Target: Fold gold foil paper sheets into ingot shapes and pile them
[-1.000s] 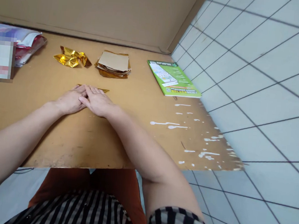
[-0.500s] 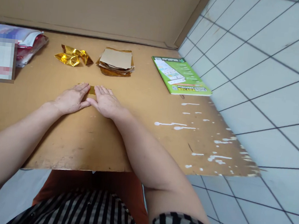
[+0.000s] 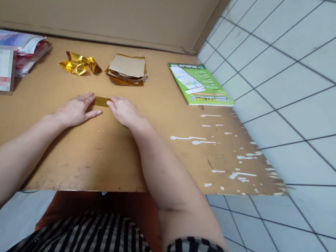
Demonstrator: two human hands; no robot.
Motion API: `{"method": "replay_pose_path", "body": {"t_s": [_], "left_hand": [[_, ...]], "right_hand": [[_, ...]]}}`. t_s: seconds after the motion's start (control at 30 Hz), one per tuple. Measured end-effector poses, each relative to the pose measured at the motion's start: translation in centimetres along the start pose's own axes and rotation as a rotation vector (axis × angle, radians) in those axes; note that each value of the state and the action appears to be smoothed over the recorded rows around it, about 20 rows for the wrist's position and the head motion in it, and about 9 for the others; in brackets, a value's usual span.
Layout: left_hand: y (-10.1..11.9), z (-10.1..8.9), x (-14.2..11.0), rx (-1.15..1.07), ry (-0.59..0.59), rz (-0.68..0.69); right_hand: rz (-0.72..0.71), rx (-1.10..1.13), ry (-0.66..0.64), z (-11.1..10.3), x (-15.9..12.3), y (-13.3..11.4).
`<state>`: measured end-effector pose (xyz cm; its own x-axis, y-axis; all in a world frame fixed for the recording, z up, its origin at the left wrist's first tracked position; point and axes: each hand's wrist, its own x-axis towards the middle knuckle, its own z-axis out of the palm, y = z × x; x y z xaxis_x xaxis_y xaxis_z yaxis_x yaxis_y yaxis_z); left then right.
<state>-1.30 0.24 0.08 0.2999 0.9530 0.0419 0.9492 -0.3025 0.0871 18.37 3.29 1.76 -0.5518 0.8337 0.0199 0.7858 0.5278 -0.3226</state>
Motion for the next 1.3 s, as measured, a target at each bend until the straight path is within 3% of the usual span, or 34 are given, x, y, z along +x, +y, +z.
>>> {"method": "replay_pose_path", "body": {"t_s": [0.27,0.47,0.73,1.3], "left_hand": [[0.1,0.6,0.6,-0.022,0.102,0.049],[0.8,1.2,1.0,-0.106,-0.003,0.176],[0.5,1.6,1.1,-0.146,0.039,0.212],[0.7,1.1,0.9,-0.121,0.053,0.141]], "right_hand": [[-0.031,-0.086,0.009,0.5,0.3,0.1],[-0.053,-0.113,0.031,1.1,0.3,-0.3],[-0.183,0.002,0.12,2.6,0.4,-1.1],[-0.114,0.048,0.019,2.5,0.6,-0.8]]}}
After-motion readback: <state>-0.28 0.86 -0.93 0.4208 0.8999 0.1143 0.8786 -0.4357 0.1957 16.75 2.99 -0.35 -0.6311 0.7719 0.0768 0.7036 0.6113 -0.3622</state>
